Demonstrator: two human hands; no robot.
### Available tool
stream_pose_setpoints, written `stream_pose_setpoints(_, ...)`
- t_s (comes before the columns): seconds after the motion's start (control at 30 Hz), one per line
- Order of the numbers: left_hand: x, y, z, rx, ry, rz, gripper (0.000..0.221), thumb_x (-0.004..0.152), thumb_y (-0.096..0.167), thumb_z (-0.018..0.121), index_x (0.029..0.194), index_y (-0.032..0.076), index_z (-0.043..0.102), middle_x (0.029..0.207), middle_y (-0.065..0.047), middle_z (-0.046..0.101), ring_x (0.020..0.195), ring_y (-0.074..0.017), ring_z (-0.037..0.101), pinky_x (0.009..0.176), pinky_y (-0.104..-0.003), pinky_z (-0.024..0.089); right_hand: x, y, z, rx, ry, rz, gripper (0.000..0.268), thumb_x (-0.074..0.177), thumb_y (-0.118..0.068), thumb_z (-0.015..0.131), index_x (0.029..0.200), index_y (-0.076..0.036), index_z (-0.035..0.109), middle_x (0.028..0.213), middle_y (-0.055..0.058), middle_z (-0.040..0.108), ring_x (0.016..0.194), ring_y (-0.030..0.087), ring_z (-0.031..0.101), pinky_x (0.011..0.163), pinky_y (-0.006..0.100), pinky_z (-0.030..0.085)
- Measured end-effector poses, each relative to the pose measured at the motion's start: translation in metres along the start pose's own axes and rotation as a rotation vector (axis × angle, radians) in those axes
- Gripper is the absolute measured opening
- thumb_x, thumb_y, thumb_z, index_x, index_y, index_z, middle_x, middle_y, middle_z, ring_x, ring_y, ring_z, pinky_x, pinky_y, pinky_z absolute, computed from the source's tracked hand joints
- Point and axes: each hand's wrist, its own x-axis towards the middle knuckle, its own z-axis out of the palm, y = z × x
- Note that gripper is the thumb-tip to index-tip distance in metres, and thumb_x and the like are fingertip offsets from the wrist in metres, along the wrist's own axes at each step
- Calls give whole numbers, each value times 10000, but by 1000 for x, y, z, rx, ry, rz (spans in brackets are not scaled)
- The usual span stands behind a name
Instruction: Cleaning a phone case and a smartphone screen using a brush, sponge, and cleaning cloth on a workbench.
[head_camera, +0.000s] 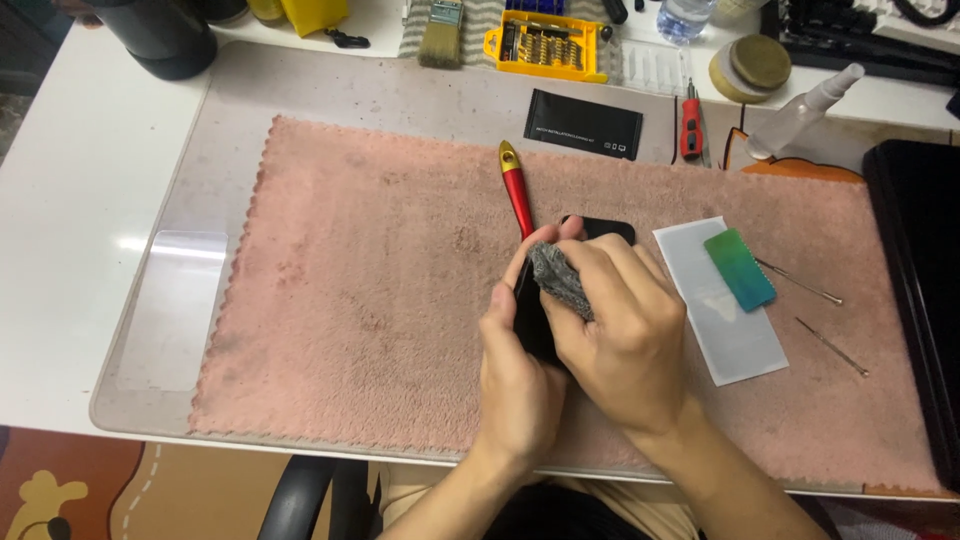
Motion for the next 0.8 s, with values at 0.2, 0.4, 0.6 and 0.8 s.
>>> stream_pose_setpoints(0.2, 16, -3, -9, -237, 45, -60, 633, 1247, 387, 245, 1432, -37, 676, 1359, -308, 773, 1354, -418, 720, 1276, -474, 513, 3, -1, -2, 163, -154, -108, 503, 815, 162, 632, 1295, 68, 749, 1223, 232, 792, 990, 428, 706, 900, 516, 535)
stream_pose_setpoints(0.4, 21, 11, -14, -514, -120, -189, 692, 1246, 496, 301, 1485, -55, 645, 1282, -234, 702, 1254, -382, 692, 1271, -594, 526, 10, -10, -9, 322, -217, -142, 280, 1013, 98, 650, 1250, 14, 773, 1118, 161, 772, 921, 373, 683, 1094, 506, 512)
stream_pose_setpoints(0.6, 27, 15, -17, -404, -108, -284, 719, 1217, 439, 339, 1682, -56, 574, 1191, -151, 716, 1160, -293, 700, 1154, -402, 554, 10, -12, -16, 490, -309, 56, 235, 1013, 100, 684, 1195, -19, 773, 1040, 77, 737, 942, 234, 703, 861, 354, 540)
stream_pose_setpoints(0.8, 32, 10, -17, -577, -91, -218, 713, 1243, 438, 357, 1683, -98, 522, 1169, -196, 655, 1084, -322, 682, 1039, -533, 633, 7, -25, -24, 491, -309, 191, 98, 1007, 0, 754, 918, -9, 716, 806, 47, 689, 735, 171, 663, 713, 324, 529)
